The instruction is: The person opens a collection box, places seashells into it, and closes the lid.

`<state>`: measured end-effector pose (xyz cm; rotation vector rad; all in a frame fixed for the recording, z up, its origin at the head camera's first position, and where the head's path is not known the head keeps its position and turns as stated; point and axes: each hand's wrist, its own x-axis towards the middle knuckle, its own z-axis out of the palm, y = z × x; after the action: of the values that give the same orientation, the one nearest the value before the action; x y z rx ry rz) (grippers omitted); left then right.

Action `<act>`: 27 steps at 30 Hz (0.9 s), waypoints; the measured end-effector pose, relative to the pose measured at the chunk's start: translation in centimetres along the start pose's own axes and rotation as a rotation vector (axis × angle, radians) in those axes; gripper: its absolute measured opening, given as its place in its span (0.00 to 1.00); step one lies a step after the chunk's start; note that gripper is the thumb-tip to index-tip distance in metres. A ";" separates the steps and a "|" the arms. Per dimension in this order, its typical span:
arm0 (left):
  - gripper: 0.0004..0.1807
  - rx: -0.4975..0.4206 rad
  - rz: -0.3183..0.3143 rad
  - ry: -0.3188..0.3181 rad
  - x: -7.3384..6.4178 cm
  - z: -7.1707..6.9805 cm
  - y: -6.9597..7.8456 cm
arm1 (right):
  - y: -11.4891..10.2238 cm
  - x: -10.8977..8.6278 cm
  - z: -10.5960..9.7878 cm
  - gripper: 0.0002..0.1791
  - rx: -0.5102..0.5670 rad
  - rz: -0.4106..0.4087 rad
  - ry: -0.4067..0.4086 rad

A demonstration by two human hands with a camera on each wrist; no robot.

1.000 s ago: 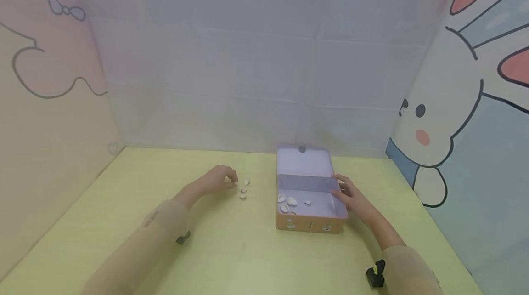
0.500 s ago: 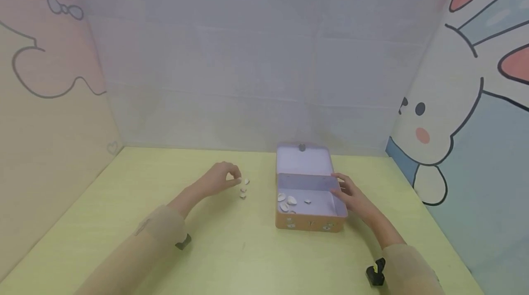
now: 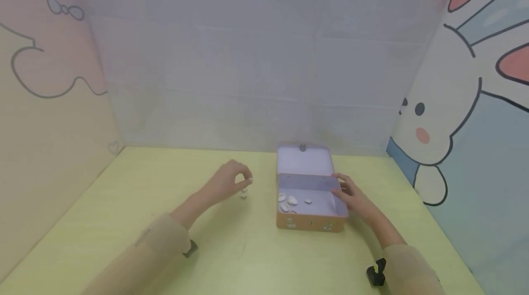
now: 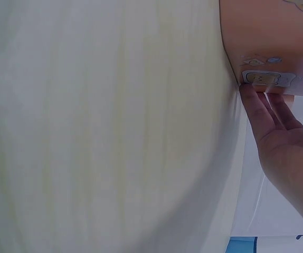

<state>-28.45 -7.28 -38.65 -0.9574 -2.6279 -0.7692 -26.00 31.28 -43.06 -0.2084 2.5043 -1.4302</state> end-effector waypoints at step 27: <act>0.03 -0.219 -0.009 0.130 1.1 4.1 5.9 | 0.2 0.4 0.0 0.35 0.002 0.009 -0.010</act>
<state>-25.63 -0.66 -39.30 -0.9156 -2.4749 -1.1015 -26.41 31.29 -43.27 -0.2031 2.4924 -1.4247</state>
